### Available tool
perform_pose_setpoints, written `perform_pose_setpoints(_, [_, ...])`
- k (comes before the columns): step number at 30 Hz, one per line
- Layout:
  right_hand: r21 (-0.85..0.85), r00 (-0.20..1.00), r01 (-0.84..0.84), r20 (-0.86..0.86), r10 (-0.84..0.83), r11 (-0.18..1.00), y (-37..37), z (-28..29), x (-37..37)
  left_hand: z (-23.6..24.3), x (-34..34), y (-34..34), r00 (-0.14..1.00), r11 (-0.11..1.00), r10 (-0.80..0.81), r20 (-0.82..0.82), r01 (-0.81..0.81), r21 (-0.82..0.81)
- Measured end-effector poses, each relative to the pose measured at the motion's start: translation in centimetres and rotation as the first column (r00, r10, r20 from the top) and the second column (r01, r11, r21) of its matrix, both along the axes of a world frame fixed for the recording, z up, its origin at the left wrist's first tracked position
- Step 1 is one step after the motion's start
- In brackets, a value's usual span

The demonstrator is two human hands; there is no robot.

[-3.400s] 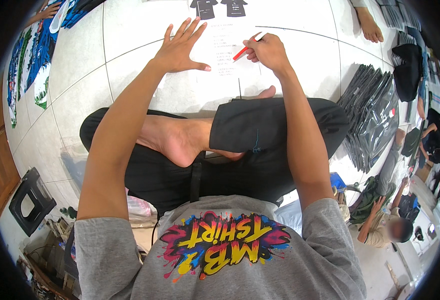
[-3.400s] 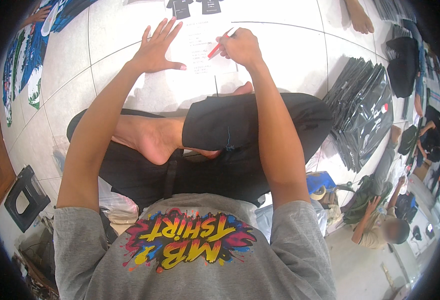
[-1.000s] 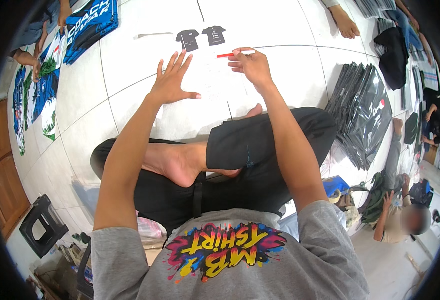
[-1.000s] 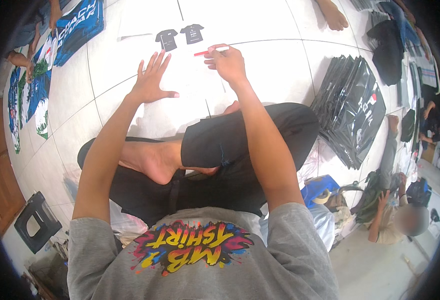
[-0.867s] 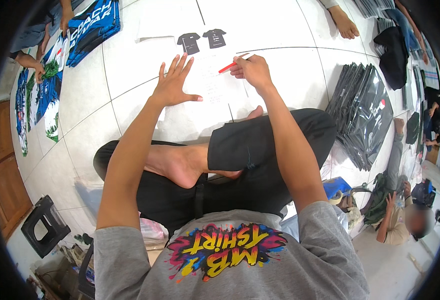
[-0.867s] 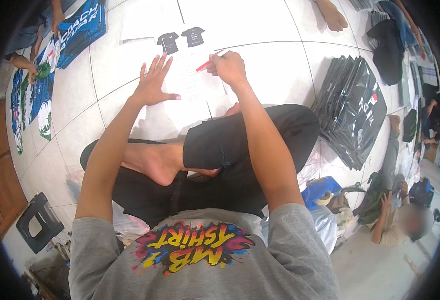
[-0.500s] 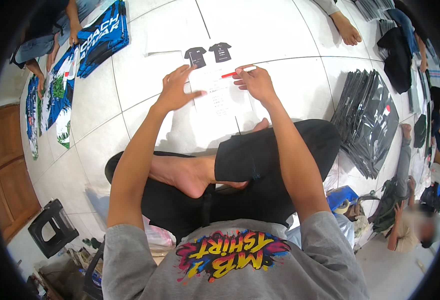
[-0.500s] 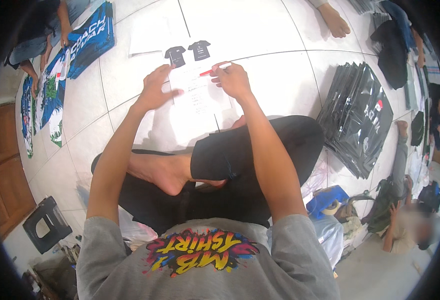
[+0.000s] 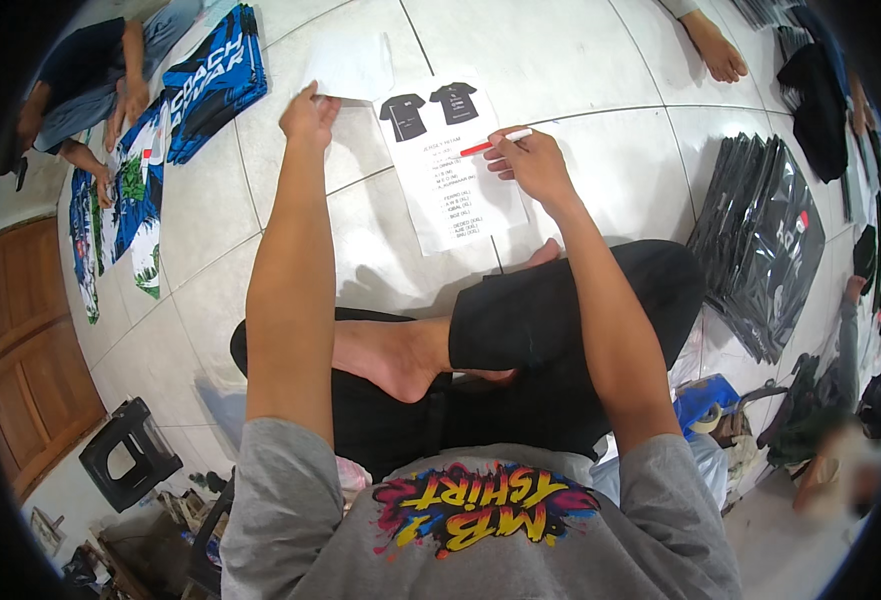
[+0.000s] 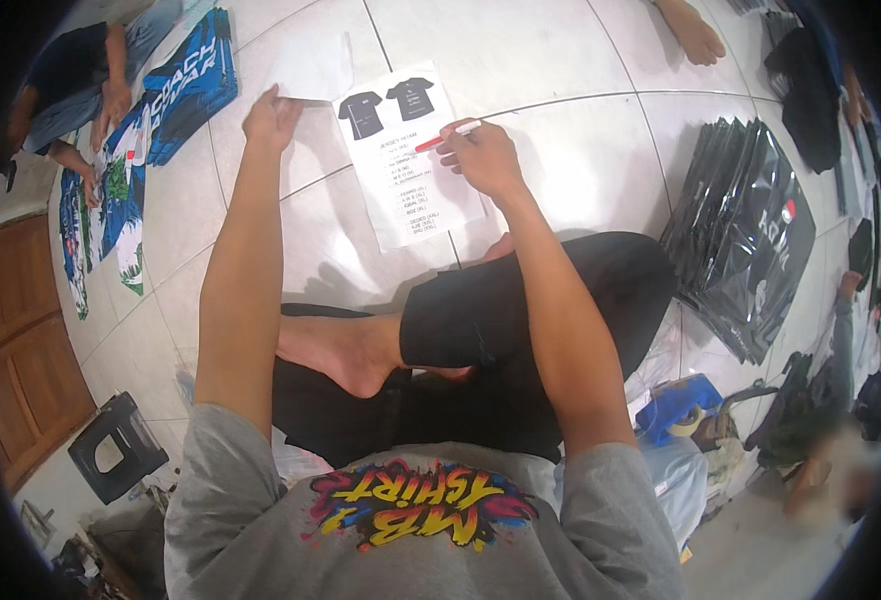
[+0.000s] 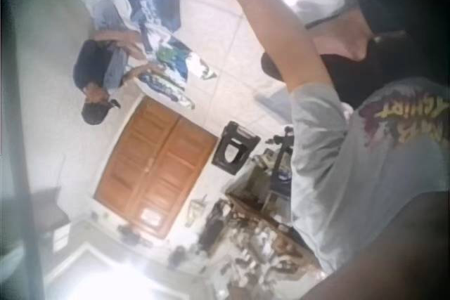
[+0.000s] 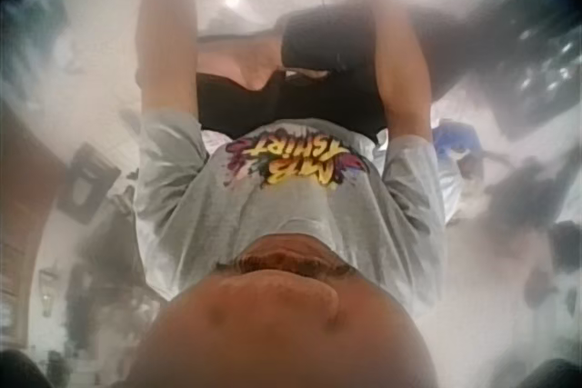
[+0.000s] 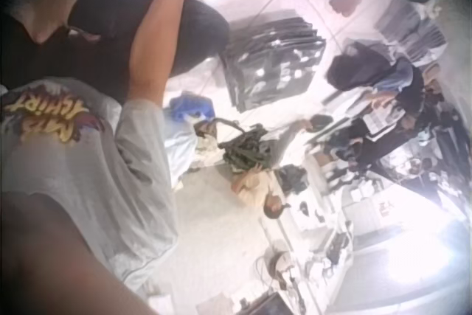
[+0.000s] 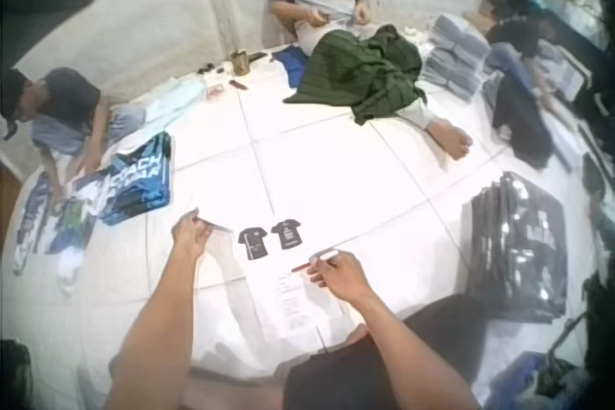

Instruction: The person organizes printed papers and plastic bags while sitting on the floor, using a red pen to mark a document.

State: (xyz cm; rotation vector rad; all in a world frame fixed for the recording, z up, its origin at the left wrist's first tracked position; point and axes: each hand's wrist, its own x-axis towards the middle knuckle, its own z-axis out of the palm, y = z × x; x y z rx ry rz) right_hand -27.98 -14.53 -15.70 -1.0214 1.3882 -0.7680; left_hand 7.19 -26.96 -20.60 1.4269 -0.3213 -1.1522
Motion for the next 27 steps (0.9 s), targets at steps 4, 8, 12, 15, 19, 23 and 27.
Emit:
perform_pose_setpoints(4, [-0.02,1.0,0.015,0.009,-0.015,1.0,-0.1,-0.7,-0.5,3.5,-4.4,1.4,0.812,0.947,-0.154,0.563,0.283,-0.149])
perform_pose_setpoints(8, [-0.014,1.0,0.01,0.013,-0.01,1.0,-0.1,-0.5,-0.5,6.5,-7.1,5.8,0.064,0.711,-0.252,0.966,0.689,0.14])
perform_pose_setpoints(12, [-0.007,1.0,0.006,0.017,-0.006,1.0,0.1,-0.2,-0.3,5.7,-6.7,8.4,-0.291,0.512,-0.215,0.932,0.779,0.361])
perform_pose_setpoints(15, [-0.006,1.0,-0.006,0.005,0.006,1.0,0.1,0.1,-0.1,4.6,-5.5,9.6,-0.307,0.525,-0.277,0.91,0.745,0.411])
perform_pose_setpoints(19, [0.015,1.0,0.007,-0.012,-0.006,1.0,0.1,0.4,-0.1,4.0,-4.9,10.5,-0.283,0.505,-0.334,0.899,0.752,0.424])
perform_pose_setpoints(23, [0.027,1.0,0.01,-0.018,-0.009,1.0,0.2,0.5,-0.2,4.2,-5.2,11.8,-0.296,0.446,-0.415,0.86,0.758,0.476])
perform_pose_setpoints(27, [0.029,0.999,0.015,-0.053,-0.013,0.999,0.2,0.4,-0.2,3.9,-5.9,12.6,-0.265,0.441,-0.482,0.835,0.75,0.493])
